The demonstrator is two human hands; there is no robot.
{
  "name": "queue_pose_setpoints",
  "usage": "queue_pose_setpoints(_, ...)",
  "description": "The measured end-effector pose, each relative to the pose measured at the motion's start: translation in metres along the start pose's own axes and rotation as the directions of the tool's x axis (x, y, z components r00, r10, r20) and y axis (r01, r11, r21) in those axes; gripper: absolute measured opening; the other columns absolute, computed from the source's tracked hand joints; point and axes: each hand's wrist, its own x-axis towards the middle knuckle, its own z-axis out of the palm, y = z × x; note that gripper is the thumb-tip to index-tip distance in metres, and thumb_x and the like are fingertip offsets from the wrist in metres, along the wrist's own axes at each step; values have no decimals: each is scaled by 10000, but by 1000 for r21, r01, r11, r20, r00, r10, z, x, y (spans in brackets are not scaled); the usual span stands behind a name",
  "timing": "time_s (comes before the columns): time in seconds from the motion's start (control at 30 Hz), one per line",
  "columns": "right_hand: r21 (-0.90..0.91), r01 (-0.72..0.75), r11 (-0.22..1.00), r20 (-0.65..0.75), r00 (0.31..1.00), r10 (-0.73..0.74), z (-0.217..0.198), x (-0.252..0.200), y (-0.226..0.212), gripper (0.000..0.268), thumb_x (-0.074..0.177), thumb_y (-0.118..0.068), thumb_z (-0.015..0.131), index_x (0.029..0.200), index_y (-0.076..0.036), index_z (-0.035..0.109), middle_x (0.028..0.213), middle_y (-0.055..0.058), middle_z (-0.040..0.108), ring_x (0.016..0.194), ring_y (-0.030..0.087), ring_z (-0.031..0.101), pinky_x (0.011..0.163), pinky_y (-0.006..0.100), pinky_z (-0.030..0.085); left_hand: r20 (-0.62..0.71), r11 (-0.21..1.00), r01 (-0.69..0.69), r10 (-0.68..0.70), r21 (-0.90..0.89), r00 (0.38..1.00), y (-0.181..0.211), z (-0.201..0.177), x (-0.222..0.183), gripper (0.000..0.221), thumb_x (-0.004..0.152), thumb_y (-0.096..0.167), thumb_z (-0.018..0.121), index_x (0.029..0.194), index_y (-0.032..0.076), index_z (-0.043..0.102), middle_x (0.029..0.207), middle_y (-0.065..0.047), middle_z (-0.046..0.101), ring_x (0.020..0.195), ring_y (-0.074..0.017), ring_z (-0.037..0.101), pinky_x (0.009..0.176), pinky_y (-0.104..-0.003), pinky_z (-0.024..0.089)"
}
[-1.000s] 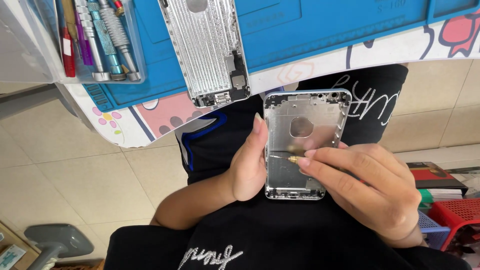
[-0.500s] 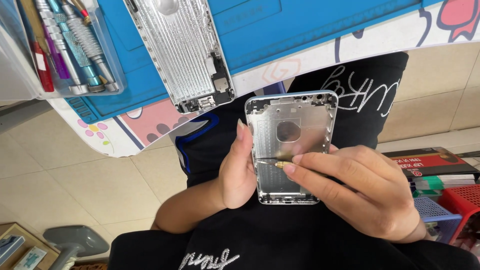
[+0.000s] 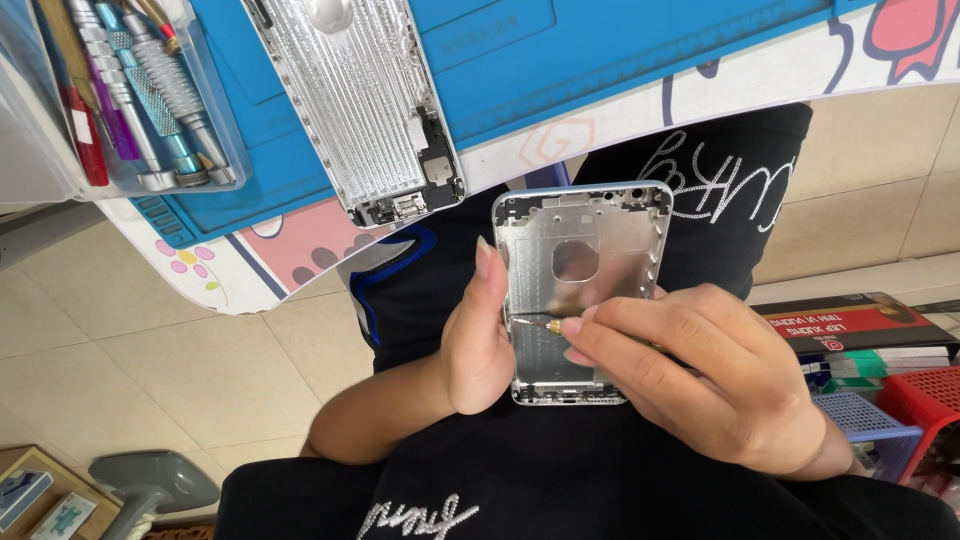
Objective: Using a thin tool to pry components from the inside of a mobile phone chassis.
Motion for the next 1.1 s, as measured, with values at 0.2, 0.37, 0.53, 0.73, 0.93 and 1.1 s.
queue_pose_setpoints(0.2, -87, -31, 996, 15, 999, 33, 3, 0, 1, 319, 823, -166, 850, 1096, -52, 730, 943, 46, 672, 831, 221, 631, 737, 347, 522, -12, 998, 38, -39, -46, 999, 2, 6, 2, 662, 1132, 556, 256, 1485, 33, 458, 1400, -86, 568, 1298, -178, 540, 1149, -343, 437)
queue_pose_setpoints(0.37, -128, 10, 992, 4, 1000, -10, 6, -7, 1, 301, 831, -154, 861, 1096, -83, 736, 964, 15, 669, 862, 219, 618, 777, 342, 529, -9, 999, -21, 21, -32, 1000, 4, 9, 3, 655, 1154, 549, 259, 1490, 25, 463, 1373, -87, 571, 1298, -181, 539, 1160, -348, 437)
queue_pose_setpoints(0.53, -152, 36, 988, -31, 999, -41, 10, 1, -3, 312, 792, -122, 856, 1082, -90, 744, 971, 8, 675, 861, 212, 614, 794, 336, 537, 18, 998, -23, 24, -58, 1000, 9, 8, 1, 652, 1146, 549, 257, 1492, 35, 463, 1405, -87, 573, 1300, -183, 543, 1154, -356, 440)
queue_pose_setpoints(0.73, -165, 47, 985, -55, 997, -57, 10, 3, -2, 310, 774, -99, 849, 1072, -85, 764, 1003, -2, 682, 861, 201, 605, 793, 320, 525, -62, 996, -73, 76, 46, 995, 11, 12, 5, 646, 1128, 545, 268, 1486, 42, 462, 1421, -76, 564, 1316, -171, 529, 1169, -342, 423)
queue_pose_setpoints(0.93, -132, 49, 990, -60, 997, -57, 11, 11, -3, 329, 744, -97, 837, 1063, -96, 758, 1002, 1, 707, 861, 206, 613, 751, 318, 528, -24, 998, -23, 22, -65, 999, 8, 2, 4, 628, 1138, 540, 259, 1473, 58, 482, 1391, -76, 575, 1289, -173, 538, 1140, -347, 433)
queue_pose_setpoints(1.1, -109, 42, 993, -116, 992, -55, 16, 9, 0, 373, 762, -19, 820, 1114, -130, 769, 987, -33, 709, 822, 184, 570, 721, 302, 510, -27, 995, -102, 102, 5, 994, 7, -1, 8, 605, 1161, 519, 274, 1485, 50, 474, 1401, -76, 575, 1306, -175, 537, 1167, -352, 424)
